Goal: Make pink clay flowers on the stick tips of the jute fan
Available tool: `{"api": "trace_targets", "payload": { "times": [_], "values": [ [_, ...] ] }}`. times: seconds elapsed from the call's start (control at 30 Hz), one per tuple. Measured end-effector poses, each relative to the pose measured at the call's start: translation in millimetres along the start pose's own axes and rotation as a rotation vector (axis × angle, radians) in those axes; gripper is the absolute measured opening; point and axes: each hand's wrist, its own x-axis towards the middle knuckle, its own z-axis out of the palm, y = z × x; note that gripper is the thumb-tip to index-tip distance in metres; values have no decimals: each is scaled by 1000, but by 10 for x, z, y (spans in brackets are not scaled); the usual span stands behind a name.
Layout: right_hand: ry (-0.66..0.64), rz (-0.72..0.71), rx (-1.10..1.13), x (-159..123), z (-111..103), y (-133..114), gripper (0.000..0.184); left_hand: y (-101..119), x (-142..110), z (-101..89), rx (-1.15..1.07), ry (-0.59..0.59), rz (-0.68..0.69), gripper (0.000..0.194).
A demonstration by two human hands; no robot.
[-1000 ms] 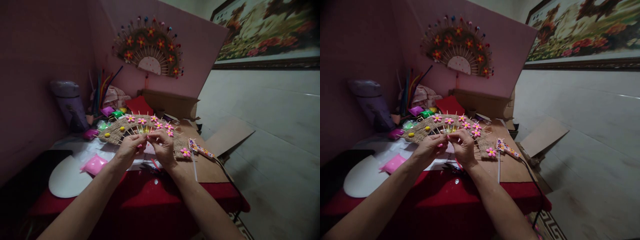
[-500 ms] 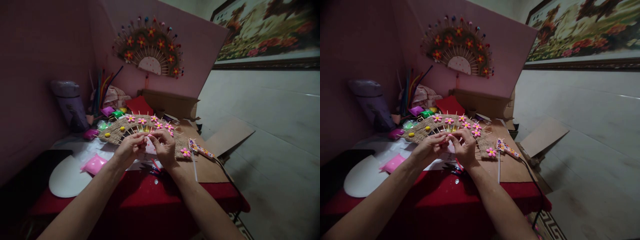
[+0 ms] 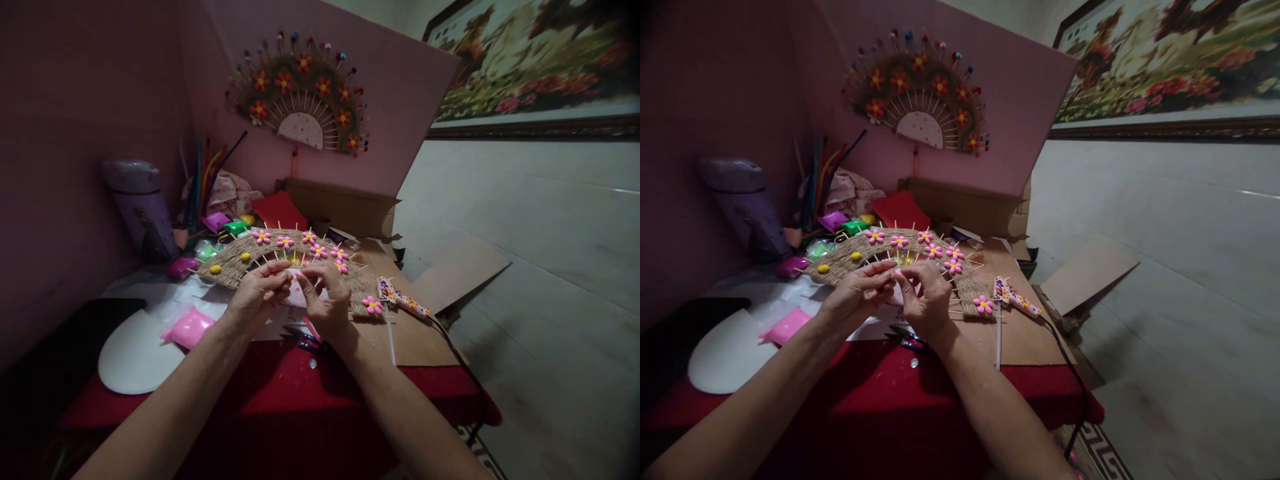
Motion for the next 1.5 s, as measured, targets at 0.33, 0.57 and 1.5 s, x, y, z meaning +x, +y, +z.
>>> {"api": "trace_targets", "payload": {
  "times": [0.33, 0.57, 1.5],
  "values": [
    [-17, 24, -59, 6, 8, 6, 5, -7, 0, 1, 14, -10, 14, 22],
    [25, 15, -54, 17, 15, 11, 6, -16, -26, 53, 86, -45, 34, 18],
    [36, -29, -12, 9, 24, 52, 20, -29, -9, 16, 102, -112, 33, 17]
  ]
}}
